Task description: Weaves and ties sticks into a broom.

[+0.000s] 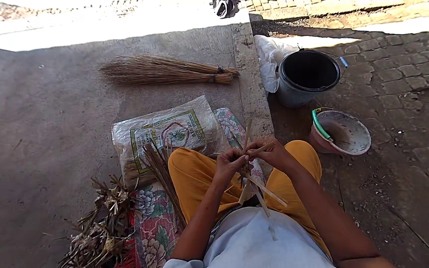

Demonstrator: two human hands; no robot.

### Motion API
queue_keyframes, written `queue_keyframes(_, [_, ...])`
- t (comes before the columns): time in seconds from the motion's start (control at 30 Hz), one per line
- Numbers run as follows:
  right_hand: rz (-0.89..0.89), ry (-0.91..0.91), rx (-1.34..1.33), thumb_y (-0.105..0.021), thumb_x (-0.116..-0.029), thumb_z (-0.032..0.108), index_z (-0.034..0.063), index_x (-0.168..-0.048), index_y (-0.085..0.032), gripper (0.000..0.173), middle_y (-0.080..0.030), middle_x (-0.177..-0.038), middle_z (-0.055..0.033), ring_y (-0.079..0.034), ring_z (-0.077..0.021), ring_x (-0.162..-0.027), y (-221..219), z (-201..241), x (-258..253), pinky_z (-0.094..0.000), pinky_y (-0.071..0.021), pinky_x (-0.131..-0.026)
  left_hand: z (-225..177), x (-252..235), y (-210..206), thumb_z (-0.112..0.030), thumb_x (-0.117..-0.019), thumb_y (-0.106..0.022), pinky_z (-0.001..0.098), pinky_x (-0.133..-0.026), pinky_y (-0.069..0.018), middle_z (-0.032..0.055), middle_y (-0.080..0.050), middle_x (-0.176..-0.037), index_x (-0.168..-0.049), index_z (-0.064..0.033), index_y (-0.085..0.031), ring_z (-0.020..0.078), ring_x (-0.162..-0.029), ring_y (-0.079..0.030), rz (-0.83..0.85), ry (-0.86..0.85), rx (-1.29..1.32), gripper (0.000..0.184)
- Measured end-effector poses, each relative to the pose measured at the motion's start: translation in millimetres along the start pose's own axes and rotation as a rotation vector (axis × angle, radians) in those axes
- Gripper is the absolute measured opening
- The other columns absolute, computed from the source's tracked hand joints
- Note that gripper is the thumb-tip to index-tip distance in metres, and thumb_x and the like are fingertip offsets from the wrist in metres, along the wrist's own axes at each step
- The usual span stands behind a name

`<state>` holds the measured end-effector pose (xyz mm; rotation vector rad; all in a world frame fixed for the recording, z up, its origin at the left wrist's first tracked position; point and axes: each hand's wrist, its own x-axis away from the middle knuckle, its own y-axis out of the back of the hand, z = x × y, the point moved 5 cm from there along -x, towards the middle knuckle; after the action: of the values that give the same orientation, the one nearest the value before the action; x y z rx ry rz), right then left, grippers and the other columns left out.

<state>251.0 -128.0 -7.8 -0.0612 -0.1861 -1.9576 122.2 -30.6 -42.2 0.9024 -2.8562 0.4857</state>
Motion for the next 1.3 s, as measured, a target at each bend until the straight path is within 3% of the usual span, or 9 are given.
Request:
queue_keyframes(0.13, [0.097, 0.043, -0.074, -0.070, -0.0905, -0.005, -0.0046, -0.112, -0.070, 0.022, -0.075, -0.100, -0.0063, -0.071, -0.0064, -0.089, -4.5, -9.0, 1.9, -0.0227, -0.0585, -0.087, 6.2, 1.6, 3.4, 0.001, -0.0942, -0.068, 0.0260, -0.069, -0.0578, 0.0053, -0.070, -0.078, -0.091, 0.0025, -0.068, 0.0096, -0.070, -0.067, -0.065, 0.110, 0.066, 0.004])
queue_keyframes(0.3, [-0.035, 0.098, -0.067, -0.070, -0.0914, -0.003, -0.0013, -0.099, -0.073, 0.009, -0.073, -0.096, -0.0039, -0.068, -0.0059, -0.085, -3.5, -12.0, 0.8, -0.0226, -0.0581, -0.082, 6.9, 3.6, 4.0, -0.002, -0.1025, -0.056, 0.0282, -0.072, -0.0598, 0.0063, -0.072, -0.086, -0.100, 0.0028, -0.069, 0.0111, -0.075, -0.070, -0.016, 0.158, 0.150, 0.014])
queue_keyframes(0.5, [0.042, 0.220, -0.100, -0.070, -0.0906, -0.002, 0.0021, -0.096, -0.076, 0.009, -0.068, -0.114, -0.0055, -0.065, -0.0091, -0.103, -8.2, -4.7, 2.2, -0.0237, -0.0567, -0.090, 5.7, 3.1, 2.4, -0.002, -0.1019, -0.057, 0.0295, -0.073, -0.0605, 0.0067, -0.073, -0.090, -0.104, -0.0022, -0.063, 0.0131, -0.078, -0.071, 0.062, 0.208, 0.260, 0.007])
queue_keyframes(0.6, [-0.002, 0.230, -0.062, -0.072, -0.0903, 0.000, 0.0029, -0.095, -0.076, 0.007, -0.068, -0.103, -0.0038, -0.065, -0.0082, -0.096, -7.3, -5.0, 2.5, -0.0221, -0.0564, -0.085, 5.0, 2.4, 1.6, -0.002, -0.1015, -0.057, 0.0275, -0.068, -0.0594, 0.0045, -0.071, -0.084, -0.099, -0.0034, -0.061, 0.0109, -0.072, -0.070, 0.049, 0.172, 0.234, 0.005])
queue_keyframes(0.73, [0.003, 0.186, -0.068, -0.072, -0.0908, 0.002, 0.0028, -0.096, -0.076, 0.007, -0.070, -0.101, -0.0032, -0.066, -0.0069, -0.091, -7.2, -6.7, 2.7, -0.0217, -0.0563, -0.081, 4.6, 1.8, 2.8, 0.000, -0.1003, -0.058, 0.0262, -0.068, -0.0580, 0.0040, -0.070, -0.083, -0.097, -0.0024, -0.062, 0.0098, -0.072, -0.068, 0.047, 0.132, 0.208, 0.005])
queue_keyframes(0.93, [-0.127, 0.361, 0.136, -0.071, -0.0905, 0.004, 0.0043, -0.093, -0.077, 0.006, -0.072, -0.095, -0.0018, -0.066, -0.0047, -0.095, -12.0, -2.2, 5.0, -0.0220, -0.0548, -0.087, 1.2, 5.6, -2.7, -0.006, -0.1065, -0.047, 0.0276, -0.072, -0.0593, 0.0024, -0.070, -0.091, -0.109, -0.0006, -0.063, 0.0096, -0.079, -0.069, 0.067, 0.154, 0.118, 0.017])
queue_keyframes(1.07, [-0.271, 0.268, 0.355, -0.069, -0.0923, 0.008, 0.0044, -0.096, -0.074, 0.008, -0.069, -0.088, -0.0039, -0.060, -0.0065, -0.073, -16.2, 0.3, 7.9, -0.0269, -0.0516, -0.071, -5.0, 8.3, -3.0, -0.004, -0.1047, -0.051, 0.0305, -0.078, -0.0594, 0.0064, -0.069, -0.106, -0.117, 0.0016, -0.064, 0.0115, -0.091, -0.069, 0.031, 0.082, -0.040, 0.019])
queue_keyframes(1.2, [-0.193, 0.105, 0.262, -0.066, -0.0973, 0.009, 0.0030, -0.098, -0.069, 0.007, -0.068, -0.082, -0.0020, -0.060, -0.0027, -0.070, -11.4, 4.7, 6.3, -0.0210, -0.0512, -0.069, -13.1, 4.5, 4.8, -0.009, -0.0960, -0.067, 0.0228, -0.075, -0.0548, 0.0024, -0.069, -0.095, -0.099, -0.0015, -0.074, 0.0046, -0.083, -0.064, 0.002, -0.127, -0.329, 0.010])
queue_keyframes(1.3, [-0.195, 0.125, 0.124, -0.068, -0.0947, 0.004, 0.0016, -0.100, -0.066, 0.006, -0.065, -0.079, -0.0003, -0.060, -0.0016, -0.069, -8.0, 9.8, 6.4, -0.0184, -0.0515, -0.069, -18.2, 4.1, 3.5, -0.004, -0.0949, -0.068, 0.0180, -0.065, -0.0522, -0.0010, -0.070, -0.083, -0.093, -0.0007, -0.072, 0.0011, -0.071, -0.063, -0.010, -0.130, -0.227, 0.006])
